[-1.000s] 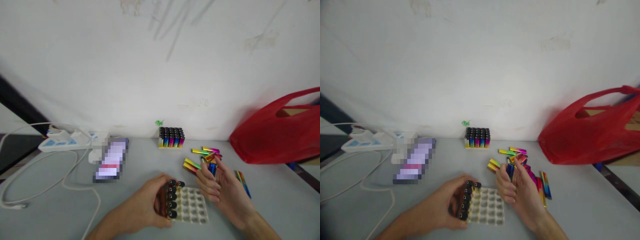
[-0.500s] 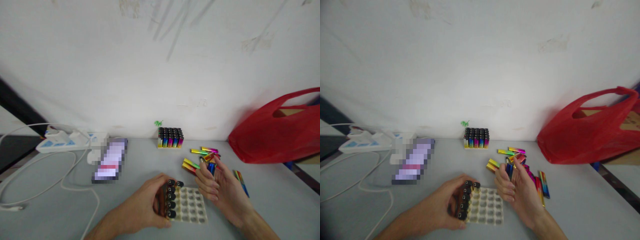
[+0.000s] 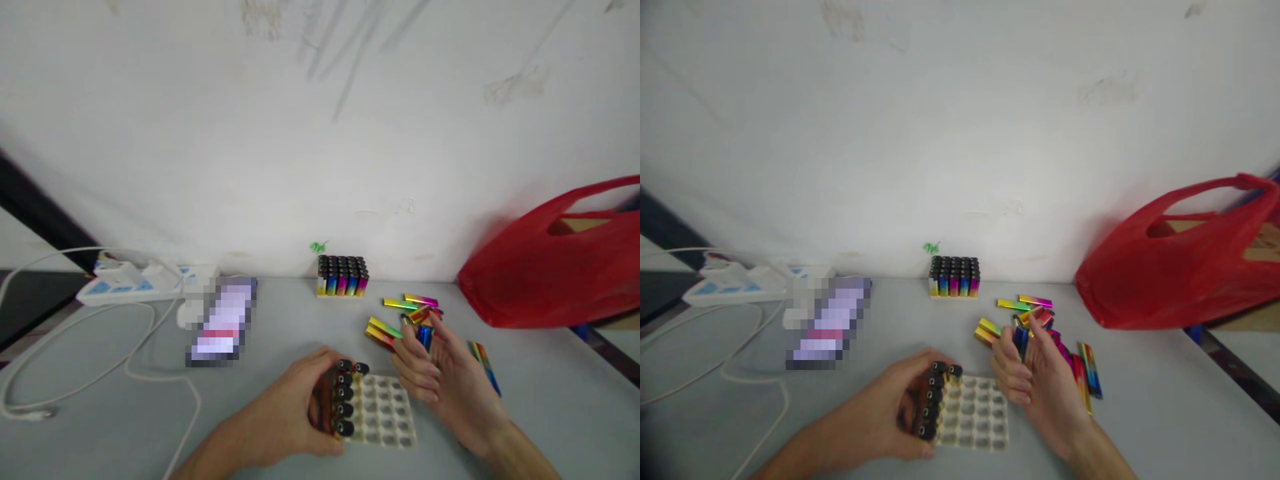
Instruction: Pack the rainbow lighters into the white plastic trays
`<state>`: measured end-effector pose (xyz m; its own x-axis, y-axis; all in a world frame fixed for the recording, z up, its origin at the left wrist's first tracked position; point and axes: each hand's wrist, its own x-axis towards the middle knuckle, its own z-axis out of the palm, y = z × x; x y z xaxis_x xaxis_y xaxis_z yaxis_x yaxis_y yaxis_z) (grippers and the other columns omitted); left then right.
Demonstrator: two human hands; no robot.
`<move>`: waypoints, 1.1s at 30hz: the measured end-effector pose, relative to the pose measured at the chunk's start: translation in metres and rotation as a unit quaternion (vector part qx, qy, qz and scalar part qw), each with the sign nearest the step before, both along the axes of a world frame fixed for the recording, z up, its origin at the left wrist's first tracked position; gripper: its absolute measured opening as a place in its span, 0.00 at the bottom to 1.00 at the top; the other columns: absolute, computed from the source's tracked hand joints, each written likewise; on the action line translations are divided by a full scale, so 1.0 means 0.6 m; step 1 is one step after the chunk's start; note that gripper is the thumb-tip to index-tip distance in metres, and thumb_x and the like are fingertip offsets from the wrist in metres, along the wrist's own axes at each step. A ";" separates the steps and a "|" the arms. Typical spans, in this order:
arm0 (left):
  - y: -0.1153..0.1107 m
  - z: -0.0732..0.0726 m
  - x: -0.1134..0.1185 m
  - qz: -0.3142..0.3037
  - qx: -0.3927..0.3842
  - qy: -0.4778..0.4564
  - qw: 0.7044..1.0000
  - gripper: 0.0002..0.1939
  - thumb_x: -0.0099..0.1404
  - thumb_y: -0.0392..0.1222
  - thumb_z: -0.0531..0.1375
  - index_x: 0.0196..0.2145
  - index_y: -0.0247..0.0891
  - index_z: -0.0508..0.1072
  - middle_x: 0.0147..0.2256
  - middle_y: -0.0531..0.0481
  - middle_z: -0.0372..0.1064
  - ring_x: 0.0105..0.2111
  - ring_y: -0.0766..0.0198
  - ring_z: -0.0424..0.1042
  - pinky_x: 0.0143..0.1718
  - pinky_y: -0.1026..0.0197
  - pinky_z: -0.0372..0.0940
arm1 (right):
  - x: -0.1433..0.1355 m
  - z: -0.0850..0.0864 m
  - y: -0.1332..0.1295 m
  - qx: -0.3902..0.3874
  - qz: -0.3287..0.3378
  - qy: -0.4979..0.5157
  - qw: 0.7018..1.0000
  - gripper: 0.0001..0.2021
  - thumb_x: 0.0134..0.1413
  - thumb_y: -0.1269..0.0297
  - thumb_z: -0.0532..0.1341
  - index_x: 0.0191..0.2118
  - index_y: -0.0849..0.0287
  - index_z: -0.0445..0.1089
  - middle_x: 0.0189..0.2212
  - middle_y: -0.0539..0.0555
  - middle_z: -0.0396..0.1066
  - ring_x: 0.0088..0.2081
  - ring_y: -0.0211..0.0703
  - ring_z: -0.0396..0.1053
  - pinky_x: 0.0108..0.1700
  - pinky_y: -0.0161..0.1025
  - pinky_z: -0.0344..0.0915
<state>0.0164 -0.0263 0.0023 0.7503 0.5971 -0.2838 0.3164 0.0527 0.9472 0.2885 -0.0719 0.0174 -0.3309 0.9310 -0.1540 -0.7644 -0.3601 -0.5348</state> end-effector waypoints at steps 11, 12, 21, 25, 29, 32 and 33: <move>0.002 -0.005 0.000 -0.003 0.015 -0.018 1.000 0.43 0.49 0.35 0.80 0.61 0.43 0.73 0.47 0.51 0.74 0.40 0.58 0.74 0.34 0.64 0.68 | 0.000 0.002 -0.003 0.001 -0.001 -0.016 1.000 0.25 0.73 0.43 0.65 0.30 0.59 0.65 0.23 0.41 0.47 0.23 0.33 0.38 0.24 0.30 0.46; 0.002 -0.004 0.000 -0.003 0.016 -0.021 1.000 0.43 0.49 0.35 0.80 0.61 0.43 0.73 0.46 0.51 0.75 0.40 0.58 0.74 0.35 0.63 0.68 | 0.000 0.002 -0.002 0.000 0.000 -0.016 1.000 0.25 0.73 0.43 0.65 0.30 0.59 0.65 0.23 0.41 0.47 0.23 0.33 0.38 0.24 0.30 0.46; 0.004 0.000 0.001 0.003 0.051 -0.010 0.999 0.39 0.50 0.38 0.80 0.58 0.44 0.75 0.45 0.53 0.75 0.45 0.54 0.74 0.42 0.59 0.70 | 0.001 0.002 0.000 0.002 0.001 -0.010 1.000 0.25 0.73 0.45 0.65 0.30 0.59 0.66 0.23 0.41 0.47 0.23 0.33 0.38 0.23 0.31 0.45; 0.003 0.000 0.002 -0.001 0.050 -0.014 0.999 0.38 0.49 0.35 0.79 0.57 0.42 0.74 0.46 0.51 0.75 0.45 0.54 0.74 0.43 0.59 0.70 | 0.002 0.001 0.000 0.002 -0.002 -0.012 1.000 0.25 0.73 0.45 0.65 0.30 0.59 0.66 0.23 0.41 0.47 0.23 0.33 0.38 0.23 0.31 0.45; 0.004 0.002 0.002 0.000 0.062 -0.005 0.998 0.39 0.49 0.35 0.79 0.58 0.42 0.75 0.48 0.51 0.74 0.45 0.54 0.74 0.45 0.58 0.70 | 0.002 0.001 0.000 0.004 -0.003 -0.011 1.000 0.25 0.73 0.45 0.65 0.30 0.59 0.66 0.23 0.41 0.47 0.23 0.33 0.38 0.23 0.31 0.44; 0.004 0.004 0.002 0.004 0.072 0.000 0.997 0.37 0.49 0.38 0.80 0.55 0.42 0.75 0.46 0.51 0.74 0.45 0.54 0.73 0.43 0.58 0.69 | 0.002 0.002 -0.001 0.003 -0.002 -0.014 1.000 0.25 0.73 0.44 0.65 0.30 0.58 0.66 0.23 0.41 0.46 0.23 0.33 0.38 0.23 0.31 0.45; 0.004 0.004 0.002 0.005 0.076 0.000 0.997 0.37 0.48 0.38 0.80 0.55 0.42 0.75 0.45 0.52 0.74 0.46 0.53 0.73 0.43 0.58 0.69 | 0.002 0.002 -0.001 0.003 -0.002 -0.014 1.000 0.25 0.73 0.44 0.65 0.30 0.58 0.66 0.23 0.41 0.46 0.23 0.33 0.38 0.23 0.31 0.45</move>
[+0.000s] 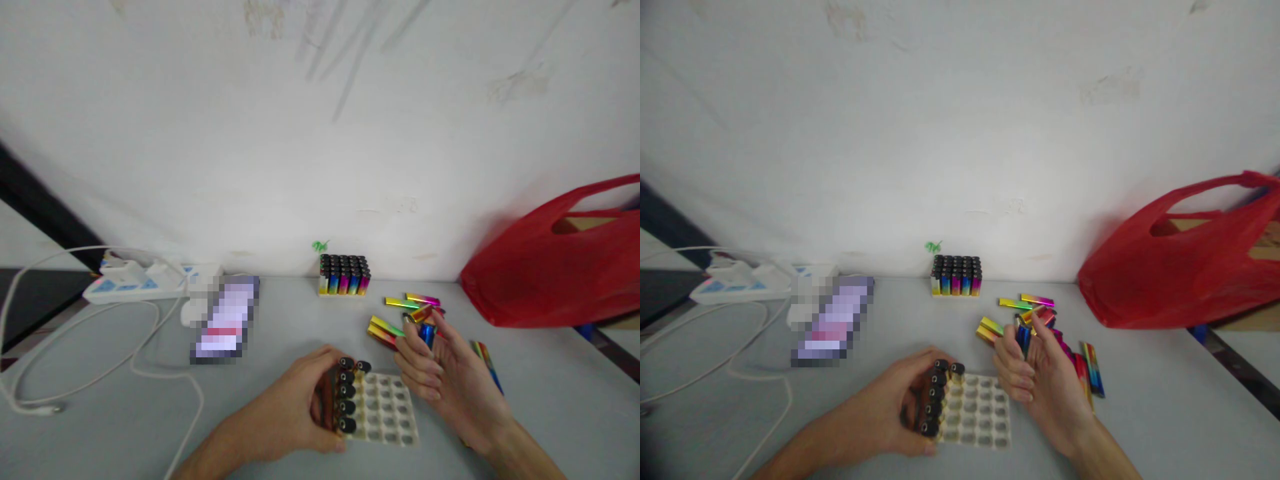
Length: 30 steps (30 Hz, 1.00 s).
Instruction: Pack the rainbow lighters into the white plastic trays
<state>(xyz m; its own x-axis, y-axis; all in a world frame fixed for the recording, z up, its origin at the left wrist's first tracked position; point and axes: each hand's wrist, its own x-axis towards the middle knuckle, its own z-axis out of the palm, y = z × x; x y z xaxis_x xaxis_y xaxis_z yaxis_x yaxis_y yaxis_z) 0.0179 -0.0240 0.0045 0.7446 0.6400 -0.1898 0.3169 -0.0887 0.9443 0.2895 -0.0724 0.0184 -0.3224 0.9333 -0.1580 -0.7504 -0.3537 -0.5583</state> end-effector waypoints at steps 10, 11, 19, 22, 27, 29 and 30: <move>-0.003 0.000 0.002 0.007 -0.060 -0.008 0.998 0.38 0.48 0.32 0.79 0.56 0.41 0.74 0.43 0.53 0.73 0.41 0.58 0.74 0.40 0.60 0.68 | 0.001 0.001 0.002 -0.004 -0.001 0.006 1.000 0.25 0.73 0.45 0.65 0.30 0.59 0.66 0.23 0.41 0.46 0.23 0.32 0.38 0.23 0.31 0.44; -0.003 0.001 0.002 0.008 -0.059 -0.008 0.998 0.38 0.48 0.32 0.79 0.56 0.41 0.74 0.44 0.53 0.74 0.41 0.57 0.74 0.41 0.60 0.69 | 0.002 0.001 0.002 -0.001 0.001 0.004 1.000 0.25 0.74 0.45 0.65 0.30 0.59 0.66 0.23 0.41 0.46 0.23 0.32 0.38 0.23 0.31 0.44; -0.003 -0.003 0.000 0.009 -0.060 -0.033 0.998 0.44 0.49 0.32 0.79 0.63 0.44 0.72 0.47 0.52 0.75 0.44 0.56 0.74 0.44 0.58 0.71 | 0.002 -0.001 0.002 0.002 -0.005 -0.003 1.000 0.25 0.74 0.45 0.64 0.30 0.59 0.66 0.23 0.41 0.46 0.23 0.33 0.38 0.23 0.32 0.44; -0.005 -0.009 0.000 0.011 -0.096 -0.058 0.994 0.50 0.49 0.29 0.78 0.67 0.46 0.68 0.47 0.52 0.75 0.41 0.59 0.74 0.42 0.60 0.70 | 0.003 0.001 0.001 -0.003 -0.006 -0.005 1.000 0.25 0.73 0.44 0.65 0.30 0.59 0.67 0.23 0.41 0.46 0.23 0.33 0.38 0.24 0.32 0.44; -0.007 -0.010 0.000 0.014 -0.105 -0.062 0.992 0.51 0.48 0.27 0.78 0.67 0.46 0.68 0.48 0.52 0.75 0.43 0.58 0.75 0.43 0.60 0.70 | 0.002 0.004 0.001 -0.017 -0.010 0.000 1.000 0.24 0.71 0.46 0.68 0.30 0.59 0.67 0.23 0.41 0.47 0.23 0.32 0.38 0.23 0.31 0.44; -0.008 -0.009 0.000 0.020 -0.106 -0.067 0.992 0.50 0.48 0.29 0.79 0.66 0.46 0.69 0.50 0.51 0.75 0.46 0.57 0.75 0.47 0.58 0.71 | 0.001 0.002 0.001 -0.025 -0.002 0.005 1.000 0.24 0.69 0.47 0.70 0.29 0.59 0.66 0.22 0.40 0.47 0.22 0.31 0.38 0.23 0.31 0.43; -0.009 -0.010 0.000 0.024 -0.109 -0.069 0.991 0.50 0.48 0.30 0.79 0.66 0.46 0.69 0.51 0.51 0.75 0.46 0.56 0.75 0.48 0.57 0.71 | 0.001 0.000 0.001 -0.031 0.005 0.007 0.999 0.25 0.67 0.47 0.71 0.29 0.59 0.65 0.22 0.40 0.47 0.22 0.30 0.38 0.23 0.31 0.43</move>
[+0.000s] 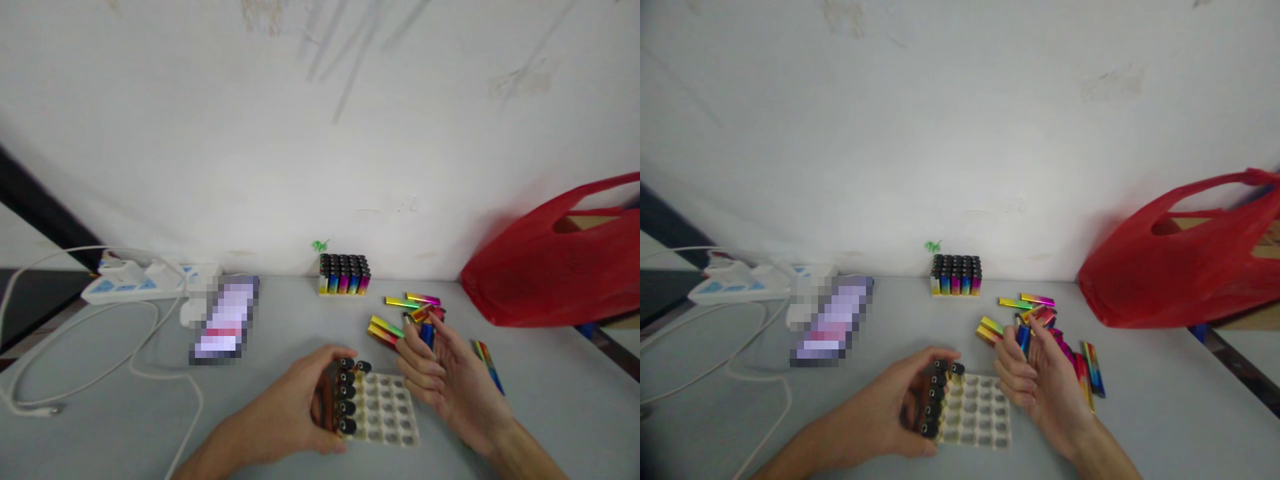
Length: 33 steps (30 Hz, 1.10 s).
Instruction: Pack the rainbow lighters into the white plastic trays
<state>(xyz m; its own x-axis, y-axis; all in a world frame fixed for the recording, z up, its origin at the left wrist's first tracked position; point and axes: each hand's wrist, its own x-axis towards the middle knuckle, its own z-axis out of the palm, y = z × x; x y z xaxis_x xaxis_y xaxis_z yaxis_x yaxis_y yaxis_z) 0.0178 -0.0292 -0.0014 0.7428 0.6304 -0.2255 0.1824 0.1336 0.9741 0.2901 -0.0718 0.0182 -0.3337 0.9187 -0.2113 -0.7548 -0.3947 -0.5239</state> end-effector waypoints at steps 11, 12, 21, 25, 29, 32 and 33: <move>-0.001 -0.018 -0.008 0.010 0.009 0.034 0.999 0.58 0.48 0.33 0.81 0.72 0.49 0.63 0.49 0.50 0.75 0.42 0.56 0.76 0.42 0.58 0.71 | -0.005 -0.028 -0.005 -0.004 0.007 -0.042 0.999 0.32 0.58 0.43 0.75 0.24 0.53 0.53 0.18 0.37 0.42 0.19 0.29 0.34 0.20 0.33 0.39; -0.003 -0.020 -0.008 0.010 -0.003 0.035 0.999 0.59 0.49 0.34 0.81 0.73 0.49 0.62 0.47 0.51 0.75 0.40 0.57 0.76 0.39 0.59 0.70 | -0.006 -0.027 -0.005 -0.003 0.005 -0.043 0.999 0.32 0.58 0.43 0.75 0.24 0.53 0.53 0.18 0.37 0.42 0.19 0.29 0.33 0.20 0.32 0.39; 0.000 -0.018 -0.005 0.010 0.010 0.034 0.999 0.58 0.47 0.33 0.81 0.72 0.50 0.64 0.51 0.49 0.74 0.43 0.56 0.75 0.43 0.58 0.71 | -0.010 -0.022 -0.003 -0.026 0.034 -0.061 0.997 0.31 0.63 0.40 0.70 0.24 0.54 0.53 0.18 0.38 0.43 0.19 0.29 0.36 0.20 0.32 0.39; 0.001 -0.013 -0.004 0.011 0.002 0.029 1.000 0.57 0.47 0.34 0.81 0.71 0.49 0.64 0.53 0.49 0.74 0.44 0.55 0.75 0.44 0.57 0.71 | -0.014 -0.021 -0.006 -0.027 0.019 -0.074 0.997 0.32 0.60 0.41 0.72 0.24 0.53 0.53 0.17 0.37 0.43 0.18 0.29 0.35 0.20 0.32 0.40; 0.001 -0.012 -0.005 0.009 0.008 0.043 0.999 0.57 0.47 0.32 0.81 0.71 0.51 0.65 0.54 0.48 0.73 0.43 0.57 0.75 0.43 0.58 0.71 | -0.018 -0.018 -0.006 -0.030 -0.006 -0.080 0.996 0.33 0.57 0.40 0.75 0.24 0.54 0.54 0.18 0.37 0.41 0.19 0.28 0.33 0.19 0.31 0.38; 0.000 -0.016 -0.007 0.007 0.009 0.050 0.999 0.57 0.48 0.33 0.81 0.72 0.51 0.64 0.49 0.51 0.74 0.40 0.58 0.74 0.40 0.59 0.70 | -0.024 -0.013 -0.006 -0.024 -0.036 -0.098 0.994 0.30 0.57 0.38 0.75 0.29 0.55 0.62 0.20 0.36 0.42 0.21 0.29 0.32 0.20 0.30 0.37; 0.000 -0.017 -0.007 0.007 0.007 0.050 0.999 0.57 0.49 0.33 0.81 0.72 0.51 0.63 0.48 0.51 0.74 0.40 0.58 0.74 0.40 0.59 0.70 | -0.026 -0.011 -0.006 -0.019 -0.045 -0.113 0.992 0.28 0.59 0.37 0.74 0.32 0.56 0.65 0.20 0.37 0.43 0.21 0.30 0.32 0.21 0.30 0.37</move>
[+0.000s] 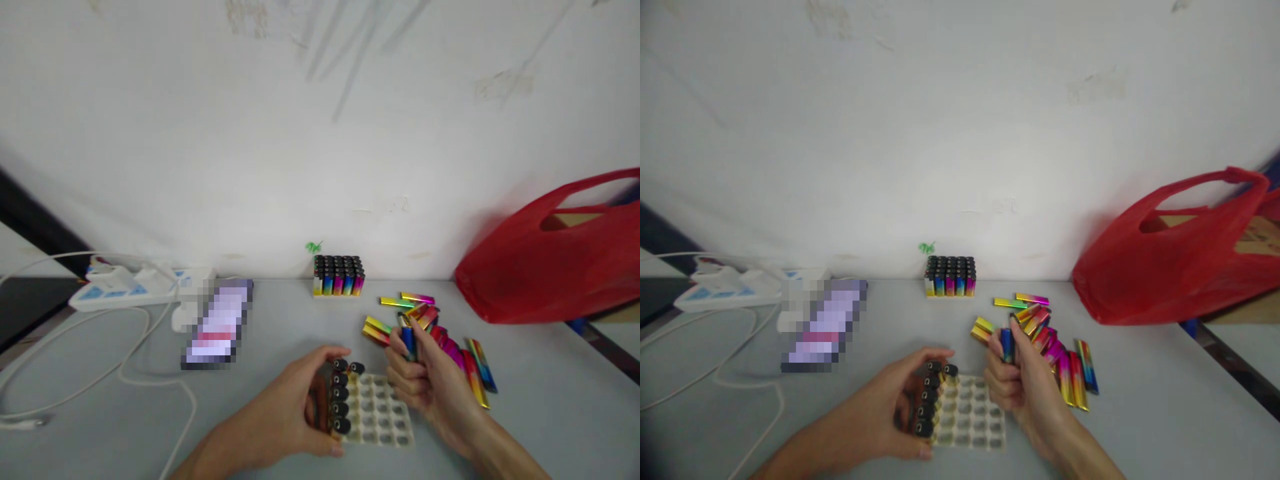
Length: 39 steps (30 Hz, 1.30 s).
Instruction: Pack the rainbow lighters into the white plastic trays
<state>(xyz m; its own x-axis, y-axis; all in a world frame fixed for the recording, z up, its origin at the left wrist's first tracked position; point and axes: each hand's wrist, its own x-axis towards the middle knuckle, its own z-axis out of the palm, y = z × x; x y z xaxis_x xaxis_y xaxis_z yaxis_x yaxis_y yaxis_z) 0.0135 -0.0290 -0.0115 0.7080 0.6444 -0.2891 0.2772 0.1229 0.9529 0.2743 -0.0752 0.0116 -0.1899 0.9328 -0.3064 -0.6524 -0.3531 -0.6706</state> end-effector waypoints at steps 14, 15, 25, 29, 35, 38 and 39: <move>0.002 0.007 0.000 -0.020 0.020 -0.023 0.999 0.56 0.50 0.34 0.81 0.72 0.49 0.64 0.55 0.46 0.76 0.49 0.49 0.77 0.50 0.51 0.73 | -0.008 0.000 -0.014 0.207 -0.070 -0.367 0.904 0.17 0.67 0.45 0.71 0.37 0.54 0.75 0.33 0.49 0.67 0.35 0.43 0.64 0.39 0.37 0.62; 0.003 0.007 0.000 -0.016 0.024 -0.022 0.999 0.56 0.49 0.34 0.81 0.71 0.49 0.65 0.56 0.46 0.75 0.50 0.49 0.77 0.52 0.50 0.73 | -0.009 0.002 -0.016 0.214 -0.060 -0.382 0.897 0.17 0.67 0.46 0.71 0.38 0.54 0.76 0.33 0.49 0.68 0.35 0.43 0.65 0.39 0.38 0.63; 0.003 0.010 -0.002 -0.020 0.063 -0.002 0.998 0.55 0.51 0.35 0.82 0.72 0.48 0.65 0.53 0.47 0.77 0.48 0.51 0.77 0.48 0.54 0.73 | -0.004 -0.016 -0.033 0.369 0.015 -0.588 0.720 0.08 0.70 0.55 0.70 0.48 0.50 0.83 0.29 0.49 0.76 0.29 0.41 0.71 0.35 0.39 0.64; 0.004 0.004 -0.002 -0.023 0.052 0.003 0.998 0.56 0.51 0.37 0.81 0.73 0.46 0.63 0.45 0.50 0.78 0.36 0.58 0.75 0.35 0.61 0.69 | -0.003 -0.018 -0.033 0.383 0.015 -0.600 0.702 0.08 0.69 0.55 0.71 0.49 0.49 0.83 0.29 0.48 0.76 0.28 0.41 0.71 0.34 0.39 0.64; 0.006 0.006 -0.003 -0.027 0.068 -0.002 0.997 0.56 0.51 0.36 0.82 0.73 0.48 0.65 0.53 0.46 0.77 0.44 0.53 0.78 0.42 0.57 0.73 | -0.003 -0.014 -0.031 0.387 0.023 -0.598 0.701 0.08 0.69 0.55 0.71 0.48 0.49 0.83 0.29 0.49 0.77 0.28 0.41 0.72 0.35 0.39 0.65; 0.004 0.008 -0.003 -0.015 0.065 -0.006 0.998 0.55 0.51 0.35 0.82 0.72 0.49 0.66 0.57 0.46 0.76 0.51 0.48 0.77 0.51 0.52 0.73 | -0.003 -0.016 -0.031 0.381 0.025 -0.596 0.706 0.08 0.70 0.55 0.70 0.50 0.48 0.83 0.29 0.49 0.77 0.29 0.42 0.73 0.36 0.39 0.66; 0.004 0.008 -0.003 -0.014 0.062 -0.008 0.998 0.55 0.51 0.35 0.82 0.72 0.49 0.66 0.58 0.46 0.76 0.53 0.47 0.76 0.53 0.51 0.72 | -0.003 -0.018 -0.031 0.375 0.024 -0.594 0.712 0.09 0.70 0.56 0.70 0.51 0.48 0.82 0.29 0.48 0.77 0.29 0.42 0.73 0.36 0.39 0.66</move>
